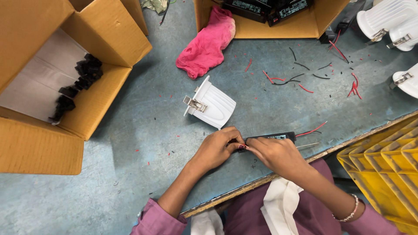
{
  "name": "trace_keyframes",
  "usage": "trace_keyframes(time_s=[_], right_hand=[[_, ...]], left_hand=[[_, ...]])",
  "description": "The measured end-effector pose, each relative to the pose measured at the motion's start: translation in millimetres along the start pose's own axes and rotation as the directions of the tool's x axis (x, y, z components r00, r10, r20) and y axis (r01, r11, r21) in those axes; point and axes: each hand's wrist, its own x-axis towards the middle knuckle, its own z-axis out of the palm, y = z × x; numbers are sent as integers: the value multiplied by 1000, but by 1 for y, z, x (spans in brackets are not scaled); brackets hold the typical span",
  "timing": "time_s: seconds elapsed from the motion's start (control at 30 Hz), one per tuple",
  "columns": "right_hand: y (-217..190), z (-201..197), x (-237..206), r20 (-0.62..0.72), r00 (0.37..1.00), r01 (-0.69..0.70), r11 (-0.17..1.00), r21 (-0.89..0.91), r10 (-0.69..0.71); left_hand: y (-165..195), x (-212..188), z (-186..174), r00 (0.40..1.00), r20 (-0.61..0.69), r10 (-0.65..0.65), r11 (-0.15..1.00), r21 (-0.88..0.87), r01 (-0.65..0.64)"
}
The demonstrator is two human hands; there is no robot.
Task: The person assembles LED light fixtures by connecting wires to a black driver unit using a screwdriver. They handle multiple white LED housings, strip wire insulation, and secure connections before placing completed units aside.
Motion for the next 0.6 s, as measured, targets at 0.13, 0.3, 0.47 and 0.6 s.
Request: trace_keyframes(time_s=[0.13, 0.3, 0.47, 0.6], right_hand=[[1, -3, 0, 13, 995, 96, 993, -68, -95], [0, -4, 0, 22, 992, 128, 991, -39, -127], [1, -11, 3, 60, 984, 170, 985, -35, -167], [3, -11, 5, 63, 989, 133, 991, 21, -134]], left_hand=[[2, 2, -1, 1000, 18, 2, 999, -37, -2], [1, 1, 0, 999, 31, -27, 999, -33, 28], [0, 1, -1, 999, 37, -2, 999, -45, 4], [-1, 2, -1, 999, 36, 29, 999, -46, -28]])
